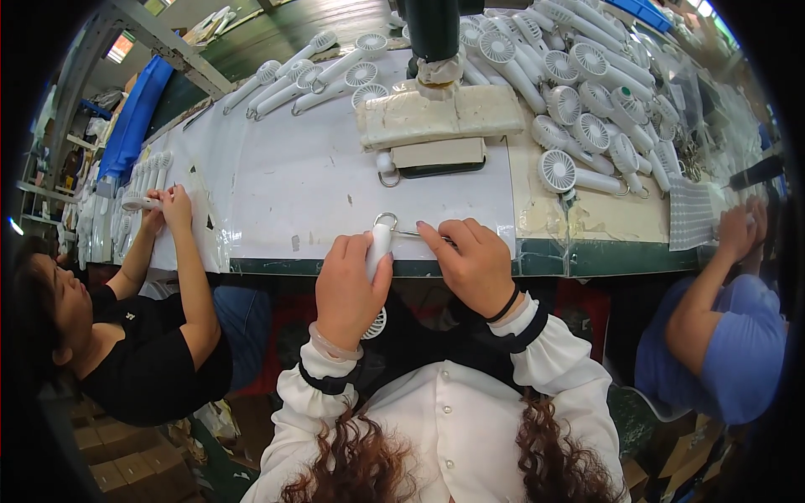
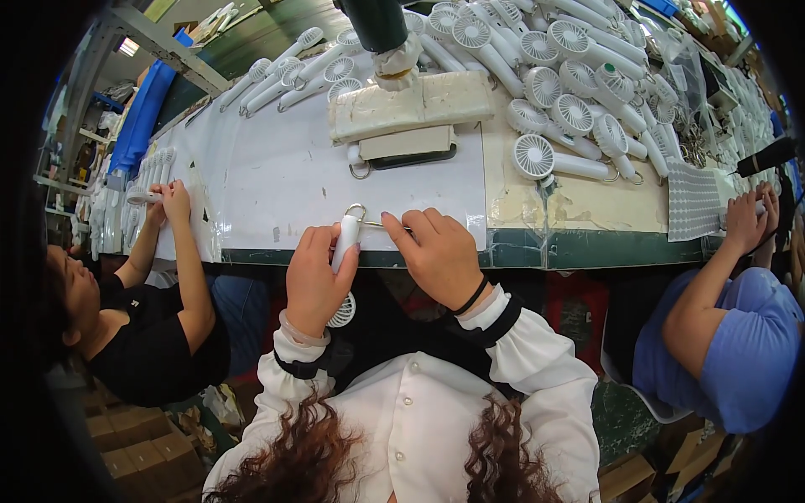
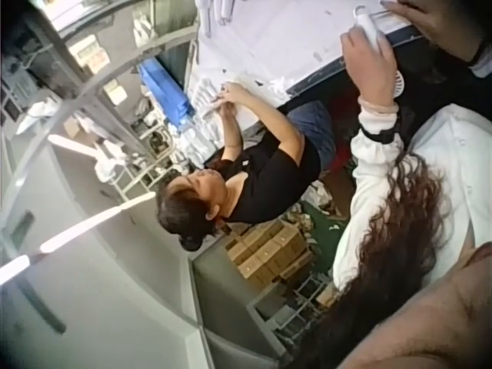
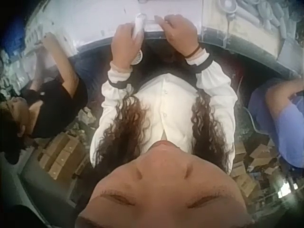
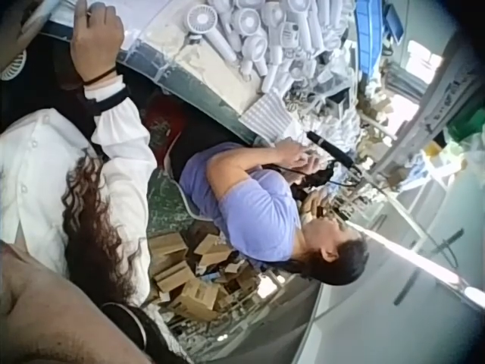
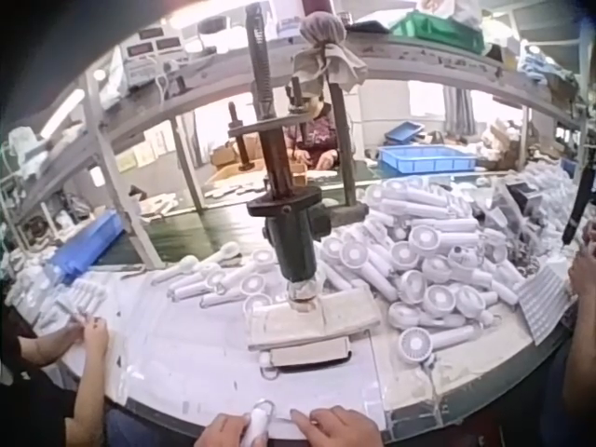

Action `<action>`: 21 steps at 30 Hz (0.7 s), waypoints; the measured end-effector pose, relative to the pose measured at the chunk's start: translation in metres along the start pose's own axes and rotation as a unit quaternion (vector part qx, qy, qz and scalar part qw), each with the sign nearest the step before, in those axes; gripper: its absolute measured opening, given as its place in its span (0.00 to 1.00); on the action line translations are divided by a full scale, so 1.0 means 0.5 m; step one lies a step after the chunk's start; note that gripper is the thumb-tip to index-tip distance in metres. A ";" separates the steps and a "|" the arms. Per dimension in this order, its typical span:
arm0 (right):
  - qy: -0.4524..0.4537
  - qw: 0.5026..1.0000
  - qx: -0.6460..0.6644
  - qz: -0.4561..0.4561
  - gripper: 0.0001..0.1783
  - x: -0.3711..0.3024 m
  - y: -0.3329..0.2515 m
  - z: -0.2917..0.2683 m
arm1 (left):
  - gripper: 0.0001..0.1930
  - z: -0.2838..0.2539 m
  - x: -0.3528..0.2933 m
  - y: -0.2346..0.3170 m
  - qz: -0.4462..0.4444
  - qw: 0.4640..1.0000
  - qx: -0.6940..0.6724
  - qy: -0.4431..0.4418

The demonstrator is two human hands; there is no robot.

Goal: The person picks up a handheld fan and uses a blade to scrape the plastic handle near the metal ring. They turn the fan over to scrape the other side before placing it down and repeating the process with another fan.

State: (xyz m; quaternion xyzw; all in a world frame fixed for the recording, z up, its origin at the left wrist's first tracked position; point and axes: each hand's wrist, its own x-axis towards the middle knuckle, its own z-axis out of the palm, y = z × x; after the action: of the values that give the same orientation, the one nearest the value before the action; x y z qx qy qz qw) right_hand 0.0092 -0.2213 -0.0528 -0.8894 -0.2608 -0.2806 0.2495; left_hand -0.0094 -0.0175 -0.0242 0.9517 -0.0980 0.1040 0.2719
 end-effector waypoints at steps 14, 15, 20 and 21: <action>-0.003 1.000 -0.019 -0.005 0.21 0.000 0.003 0.002 | 0.16 0.002 0.000 0.002 0.007 1.000 0.010 0.005; -0.003 1.000 -0.017 -0.008 0.21 0.000 0.004 0.002 | 0.16 0.002 0.000 0.002 0.006 1.000 0.011 0.004; -0.010 1.000 -0.017 -0.010 0.21 -0.001 0.002 0.001 | 0.16 0.002 -0.001 0.004 -0.012 1.000 0.008 -0.010; -0.010 1.000 -0.017 -0.010 0.21 -0.001 0.002 0.001 | 0.16 0.002 -0.001 0.005 -0.012 1.000 0.008 -0.011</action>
State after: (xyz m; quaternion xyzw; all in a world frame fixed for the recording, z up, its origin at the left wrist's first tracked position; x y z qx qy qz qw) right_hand 0.0097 -0.2219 -0.0536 -0.8936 -0.2676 -0.2785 0.2288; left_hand -0.0104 -0.0201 -0.0238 0.9559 -0.0882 0.0912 0.2647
